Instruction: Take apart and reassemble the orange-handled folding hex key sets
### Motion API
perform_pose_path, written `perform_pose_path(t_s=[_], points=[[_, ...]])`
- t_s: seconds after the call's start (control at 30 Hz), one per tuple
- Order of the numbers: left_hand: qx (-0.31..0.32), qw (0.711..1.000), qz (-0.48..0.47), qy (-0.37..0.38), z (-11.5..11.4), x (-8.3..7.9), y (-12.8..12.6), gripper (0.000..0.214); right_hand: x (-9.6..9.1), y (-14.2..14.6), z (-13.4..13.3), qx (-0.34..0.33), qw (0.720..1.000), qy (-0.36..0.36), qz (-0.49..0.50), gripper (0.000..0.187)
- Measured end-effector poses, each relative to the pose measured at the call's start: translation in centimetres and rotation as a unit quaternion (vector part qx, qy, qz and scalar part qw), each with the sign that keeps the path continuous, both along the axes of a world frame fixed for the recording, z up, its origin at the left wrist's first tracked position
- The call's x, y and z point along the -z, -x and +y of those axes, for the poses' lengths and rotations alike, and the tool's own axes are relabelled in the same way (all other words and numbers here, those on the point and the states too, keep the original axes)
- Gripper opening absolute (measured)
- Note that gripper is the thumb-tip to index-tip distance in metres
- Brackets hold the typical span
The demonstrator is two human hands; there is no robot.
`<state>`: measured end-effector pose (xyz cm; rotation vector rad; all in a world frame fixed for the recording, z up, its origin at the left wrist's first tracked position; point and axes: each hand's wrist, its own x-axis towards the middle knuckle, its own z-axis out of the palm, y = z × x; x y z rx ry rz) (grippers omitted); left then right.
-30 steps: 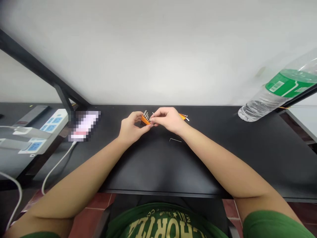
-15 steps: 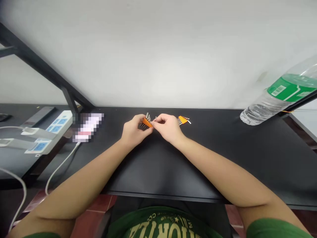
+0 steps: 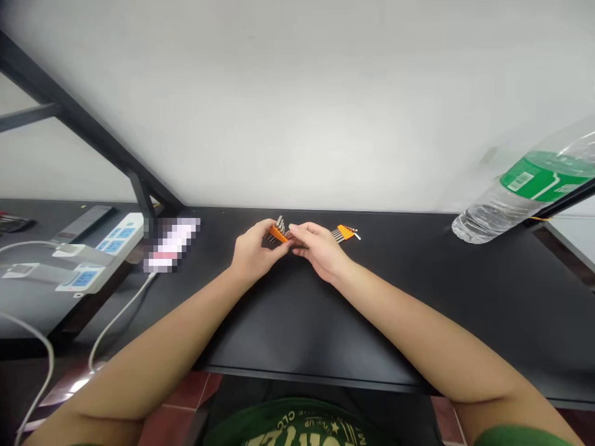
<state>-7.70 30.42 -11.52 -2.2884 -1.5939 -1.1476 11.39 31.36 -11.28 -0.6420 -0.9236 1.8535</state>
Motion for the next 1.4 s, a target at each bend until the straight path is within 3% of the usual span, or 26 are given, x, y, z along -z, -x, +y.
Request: perform_pose_path(t_s=[0.13,0.23,0.57,0.8,1.03,1.13,1.2,1.27,1.3,1.33,1.4], points=[[0.018,1.000,0.013,-0.001,-0.2,-0.2,-0.3,0.036,0.3,0.8,-0.5,-0.006,0.994,0.085,0.068,0.038],[0.031,0.999,0.009,-0.002,-0.5,-0.3,-0.6,0.037,0.5,1.3,-0.8,-0.002,0.992,0.098,0.080,0.041],[0.048,0.998,-0.032,0.026,-0.4,-0.1,-0.2,0.045,0.4,0.1,0.1,-0.017,0.996,-0.037,-0.078,0.035],[0.115,0.991,-0.021,0.063,0.4,0.4,0.3,0.054,0.5,-0.4,0.7,-0.015,0.995,-0.046,-0.090,0.032],[0.131,0.988,-0.038,0.069,0.3,0.1,0.2,0.054,1.2,-0.1,1.0,-0.014,0.993,-0.059,-0.105,0.030],[0.131,0.987,-0.024,0.089,0.2,-0.2,0.1,0.053,0.8,-0.8,1.8,-0.030,0.981,-0.104,-0.161,0.027],[0.132,0.987,-0.002,0.093,0.1,-0.2,0.1,0.051,-0.3,-2.3,2.6,-0.075,0.940,-0.193,-0.271,0.024],[0.128,0.988,0.012,0.087,0.3,0.1,0.2,0.049,-1.7,-4.4,3.2,-0.134,0.820,-0.349,-0.433,0.014],[0.125,0.989,0.011,0.084,0.4,0.3,0.3,0.048,-2.4,-5.5,3.3,-0.157,0.754,-0.395,-0.501,0.011],[0.120,0.989,0.005,0.085,0.5,0.5,0.4,0.048,-3.0,-6.4,3.2,-0.184,0.699,-0.410,-0.556,0.010],[0.114,0.989,-0.018,0.091,0.8,0.8,0.6,0.048,-3.6,-7.2,2.4,-0.204,0.627,-0.399,-0.637,0.009]])
